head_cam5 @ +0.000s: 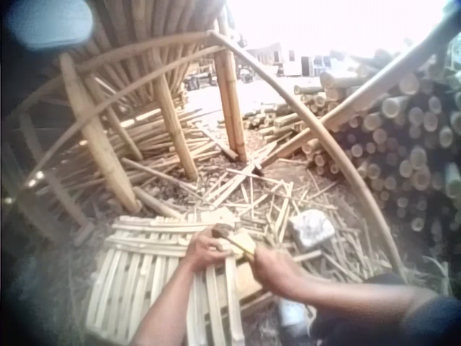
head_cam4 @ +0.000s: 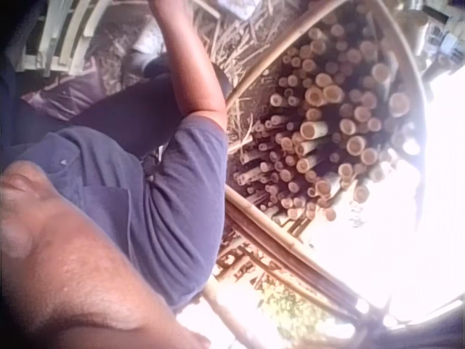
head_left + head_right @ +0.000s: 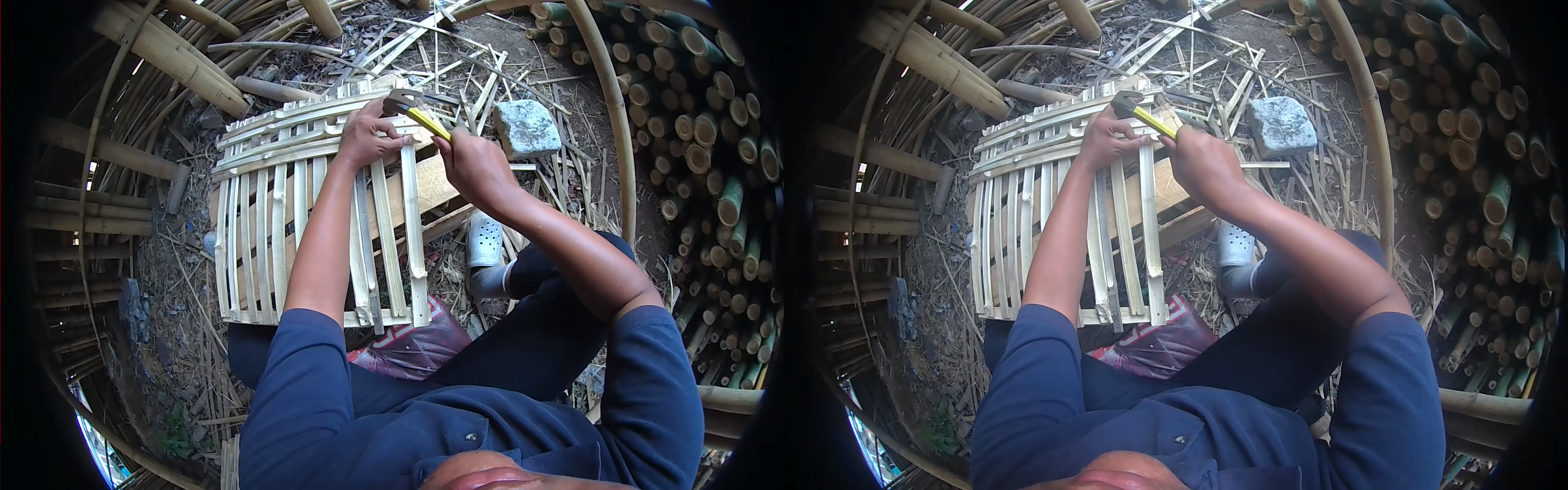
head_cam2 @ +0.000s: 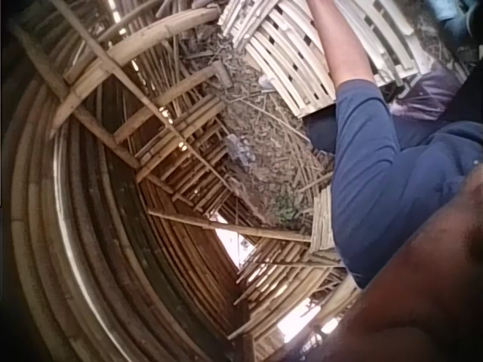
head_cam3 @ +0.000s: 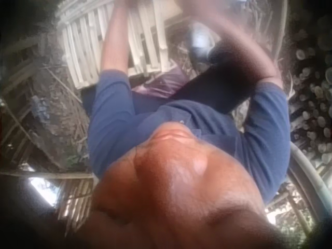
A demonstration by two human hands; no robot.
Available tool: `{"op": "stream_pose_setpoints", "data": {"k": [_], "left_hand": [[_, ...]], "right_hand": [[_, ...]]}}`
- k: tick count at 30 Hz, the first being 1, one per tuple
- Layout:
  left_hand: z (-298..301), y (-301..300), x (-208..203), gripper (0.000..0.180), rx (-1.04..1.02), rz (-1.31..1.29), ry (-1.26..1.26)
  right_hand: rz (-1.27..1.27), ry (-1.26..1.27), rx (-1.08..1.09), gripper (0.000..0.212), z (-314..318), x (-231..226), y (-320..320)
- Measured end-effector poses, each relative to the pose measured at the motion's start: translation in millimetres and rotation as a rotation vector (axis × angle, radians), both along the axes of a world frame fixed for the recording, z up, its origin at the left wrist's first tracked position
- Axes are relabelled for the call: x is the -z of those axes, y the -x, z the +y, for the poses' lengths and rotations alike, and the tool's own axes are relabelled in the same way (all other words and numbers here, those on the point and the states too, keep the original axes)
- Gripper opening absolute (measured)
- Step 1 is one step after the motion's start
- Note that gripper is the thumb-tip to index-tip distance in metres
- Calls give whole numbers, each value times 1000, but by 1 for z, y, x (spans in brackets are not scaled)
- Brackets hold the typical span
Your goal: The person constructs a bamboo mat by positioning thin bamboo strips over a wooden frame and securing them using a hammer and nails.
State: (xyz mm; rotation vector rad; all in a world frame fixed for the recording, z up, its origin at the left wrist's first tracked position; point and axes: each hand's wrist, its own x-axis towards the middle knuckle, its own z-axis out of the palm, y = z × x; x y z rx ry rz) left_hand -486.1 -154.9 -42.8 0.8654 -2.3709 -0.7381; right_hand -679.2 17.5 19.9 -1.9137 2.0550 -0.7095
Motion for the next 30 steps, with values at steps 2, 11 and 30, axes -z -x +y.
{"op": "stream_pose_setpoints", "data": {"k": [2,11,30], "left_hand": [[4,1,-2,23,17,-13,146],[-1,1,-6,17,21,-43,277],[0,3,-4,20,22,-120,234]], "right_hand": [[50,-78,-10,40,1,6,2],[62,-196,13,40,0,-1,-1],[27,-115,16,40,1,9,-3]]}}
